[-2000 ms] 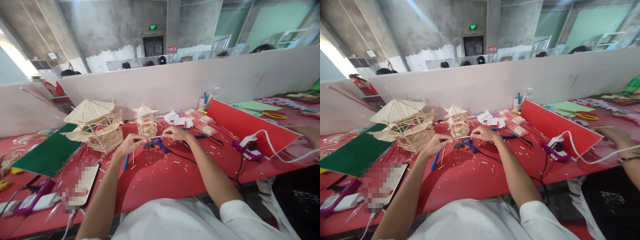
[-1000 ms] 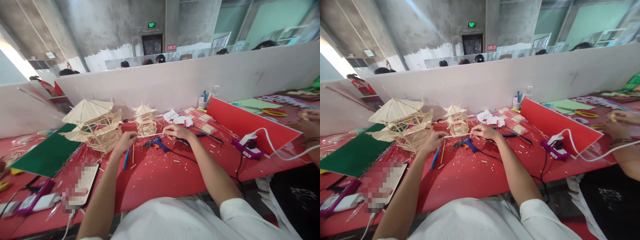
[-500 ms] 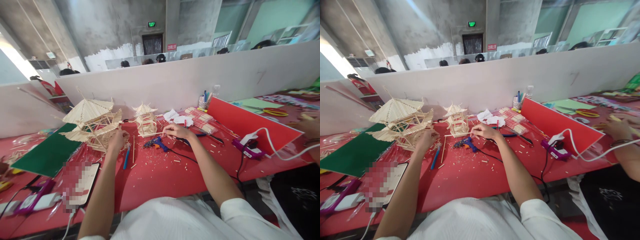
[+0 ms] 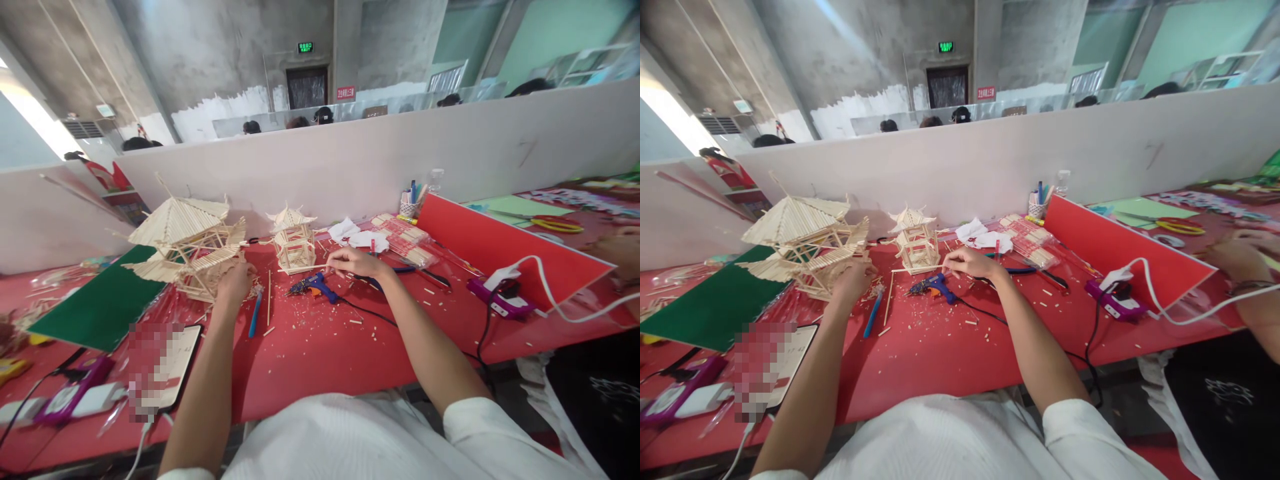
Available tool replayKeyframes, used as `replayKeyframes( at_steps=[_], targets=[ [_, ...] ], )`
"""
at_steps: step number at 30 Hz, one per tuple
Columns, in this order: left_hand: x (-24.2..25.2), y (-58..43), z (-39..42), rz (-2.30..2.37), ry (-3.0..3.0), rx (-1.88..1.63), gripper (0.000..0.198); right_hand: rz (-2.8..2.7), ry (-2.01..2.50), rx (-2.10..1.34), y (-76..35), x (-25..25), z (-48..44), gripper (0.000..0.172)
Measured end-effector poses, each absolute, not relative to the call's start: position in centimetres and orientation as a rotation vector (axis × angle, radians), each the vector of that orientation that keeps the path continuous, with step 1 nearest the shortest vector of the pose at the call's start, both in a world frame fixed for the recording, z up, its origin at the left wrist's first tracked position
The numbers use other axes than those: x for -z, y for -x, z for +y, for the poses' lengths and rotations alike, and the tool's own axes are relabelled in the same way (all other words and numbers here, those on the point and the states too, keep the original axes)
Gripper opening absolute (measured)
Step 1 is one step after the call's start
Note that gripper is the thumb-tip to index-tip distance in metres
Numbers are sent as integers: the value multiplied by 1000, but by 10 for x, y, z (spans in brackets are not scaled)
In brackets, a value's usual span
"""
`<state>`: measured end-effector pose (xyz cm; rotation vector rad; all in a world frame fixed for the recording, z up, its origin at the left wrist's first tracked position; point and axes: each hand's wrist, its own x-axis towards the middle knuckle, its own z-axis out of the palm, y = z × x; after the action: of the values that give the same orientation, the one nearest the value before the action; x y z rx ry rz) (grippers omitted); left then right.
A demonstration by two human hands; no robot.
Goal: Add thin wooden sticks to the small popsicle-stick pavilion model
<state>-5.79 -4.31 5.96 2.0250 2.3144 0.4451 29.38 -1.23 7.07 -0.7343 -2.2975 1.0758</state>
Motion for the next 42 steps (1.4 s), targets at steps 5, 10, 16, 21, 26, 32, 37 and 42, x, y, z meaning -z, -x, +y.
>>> replayKeyframes(
  at_steps=[5,10,16,21,26,32,37,42],
  targets=[
    [-62,57,-44,2300,-2027,-435,19,-2312,743,-1067,-294,-69,-11,40],
    [-60,58,-45,2349,-2053,-410,29,-2313,749,-1053,-295,-65,-7,38],
    [-57,60,-43,2360,-2044,-439,29,-2307,764,-1072,-295,-61,-3,33],
    [-65,55,-46,2382,-2027,-341,29,-2285,769,-1078,-293,-59,-1,30],
    [-63,56,-46,2406,-2030,-311,35,-2243,801,-991,-292,-50,7,26],
    [-68,51,-48,2394,-2053,-354,21,-2181,831,-764,-291,-38,20,23],
    [-69,44,-49,2336,-2123,-421,30,-2086,866,-623,-288,-34,24,20],
    [-63,39,-46,2213,-2204,-471,30,-2026,856,-608,-282,-37,16,18]
  ],
)
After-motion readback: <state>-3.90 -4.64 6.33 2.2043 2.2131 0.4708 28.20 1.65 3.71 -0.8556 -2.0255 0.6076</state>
